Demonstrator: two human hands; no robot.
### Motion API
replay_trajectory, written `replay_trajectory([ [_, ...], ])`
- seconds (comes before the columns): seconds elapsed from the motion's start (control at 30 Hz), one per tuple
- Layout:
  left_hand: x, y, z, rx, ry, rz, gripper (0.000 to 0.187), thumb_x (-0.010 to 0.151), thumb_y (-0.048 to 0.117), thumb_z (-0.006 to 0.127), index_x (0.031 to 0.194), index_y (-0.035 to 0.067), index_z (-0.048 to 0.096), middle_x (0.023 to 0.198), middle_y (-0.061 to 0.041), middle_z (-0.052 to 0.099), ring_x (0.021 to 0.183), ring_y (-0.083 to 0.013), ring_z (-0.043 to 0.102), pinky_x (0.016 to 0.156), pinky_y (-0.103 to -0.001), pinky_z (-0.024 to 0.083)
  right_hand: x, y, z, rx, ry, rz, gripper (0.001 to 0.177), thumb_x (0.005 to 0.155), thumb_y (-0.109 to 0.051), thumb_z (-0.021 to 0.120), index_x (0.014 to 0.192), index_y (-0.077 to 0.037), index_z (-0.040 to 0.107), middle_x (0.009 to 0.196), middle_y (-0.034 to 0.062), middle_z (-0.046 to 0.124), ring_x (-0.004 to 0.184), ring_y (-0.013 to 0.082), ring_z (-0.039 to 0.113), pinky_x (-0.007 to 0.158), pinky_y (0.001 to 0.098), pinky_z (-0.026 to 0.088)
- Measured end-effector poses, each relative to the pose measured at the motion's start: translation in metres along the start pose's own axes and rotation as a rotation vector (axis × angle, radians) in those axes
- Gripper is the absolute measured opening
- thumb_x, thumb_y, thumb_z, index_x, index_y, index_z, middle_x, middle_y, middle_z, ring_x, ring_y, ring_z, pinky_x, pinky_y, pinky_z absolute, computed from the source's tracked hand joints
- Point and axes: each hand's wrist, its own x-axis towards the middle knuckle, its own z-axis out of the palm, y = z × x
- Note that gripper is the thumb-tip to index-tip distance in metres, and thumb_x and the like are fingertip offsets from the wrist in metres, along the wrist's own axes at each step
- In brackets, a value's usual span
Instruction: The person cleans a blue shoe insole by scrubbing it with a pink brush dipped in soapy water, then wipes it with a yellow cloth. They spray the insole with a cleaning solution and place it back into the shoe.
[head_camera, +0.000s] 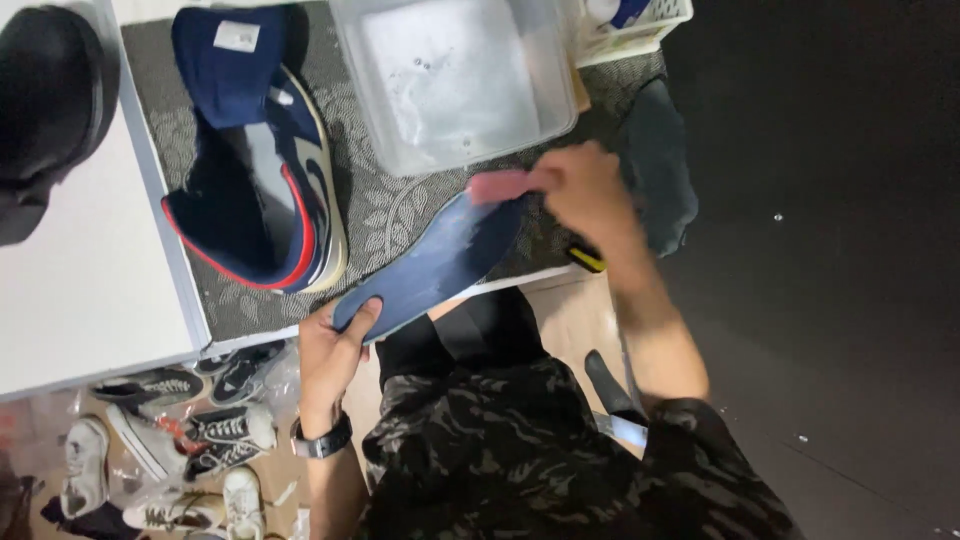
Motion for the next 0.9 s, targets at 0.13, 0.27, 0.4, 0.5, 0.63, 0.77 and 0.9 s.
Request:
replay_trajectory([
  [0.13,0.003,-0.004,0.006,-0.021,-0.011,0.017,0.029,0.088,0.014,0.075,0.064,0.002,0.064,0.043,-0.013,0.055,0.034,-0.0176,0.054,0.045,-0.025,0.041,-0.015,-0.033,0.004,-0.025,0.006,-0.082,0.012,0.095,-0.009,0.068,0.091,-0.018,0.075,0.085,0.0069,0.061,0.092,0.0316,0.057,0.088,0.0432,0.039],
  [0.27,0.005,-0.011,0.007,-0.026,-0.020,0.048,0.025,0.088,0.013,0.075,0.067,0.002,0.067,0.046,-0.013,0.059,0.041,-0.0185,0.063,0.052,-0.024,0.047,-0.013,-0.013,0.001,-0.027,0.000,-0.122,0.016,0.088,0.001,0.064,0.085,-0.012,0.072,0.080,0.0101,0.065,0.092,0.0358,0.058,0.089,0.0474,0.038],
  [0.4,0.003,-0.012,0.008,-0.123,-0.009,0.053,0.019,0.089,0.009,0.074,0.074,-0.001,0.070,0.053,-0.017,0.064,0.045,-0.0234,0.068,0.051,-0.026,0.049,-0.025,-0.042,-0.010,-0.137,-0.023,-0.108,0.007,0.081,-0.009,0.073,0.086,-0.014,0.076,0.078,0.0168,0.069,0.084,0.0434,0.068,0.079,0.0527,0.048],
  [0.5,0.001,-0.004,0.009,-0.143,-0.015,0.051,0.017,0.090,0.007,0.073,0.077,-0.003,0.070,0.056,-0.019,0.065,0.047,-0.0257,0.069,0.051,-0.031,0.055,-0.034,-0.061,0.047,-0.120,-0.085,-0.333,0.017,0.090,-0.007,0.056,0.086,-0.013,0.071,0.077,0.0188,0.068,0.080,0.0438,0.067,0.082,0.0502,0.048],
  [0.63,-0.001,-0.003,0.009,-0.160,-0.005,0.043,0.016,0.091,0.006,0.073,0.079,-0.005,0.071,0.058,-0.018,0.066,0.049,-0.0247,0.069,0.052,-0.031,0.057,-0.028,-0.027,0.007,-0.072,0.018,0.013,0.011,0.090,-0.009,0.067,0.092,-0.013,0.077,0.083,0.0162,0.072,0.084,0.0432,0.071,0.078,0.0508,0.052],
  [0.77,0.002,-0.011,0.012,-0.165,0.008,0.045,0.015,0.090,0.007,0.074,0.083,-0.005,0.072,0.063,-0.020,0.068,0.055,-0.0253,0.070,0.055,-0.036,0.059,-0.054,-0.038,0.025,-0.187,-0.062,0.035,0.014,0.093,-0.022,0.061,0.101,-0.012,0.068,0.085,0.0190,0.072,0.087,0.0443,0.073,0.076,0.0564,0.055],
  [0.9,0.014,-0.036,0.006,-0.145,0.012,0.051,0.015,0.090,0.008,0.076,0.086,-0.006,0.075,0.068,-0.023,0.071,0.057,-0.0290,0.072,0.055,-0.039,0.061,-0.096,-0.057,0.061,-0.091,-0.238,0.029,0.036,0.095,-0.015,0.051,0.131,-0.013,0.047,0.090,0.0214,0.072,0.087,0.0452,0.074,0.082,0.0595,0.055],
])
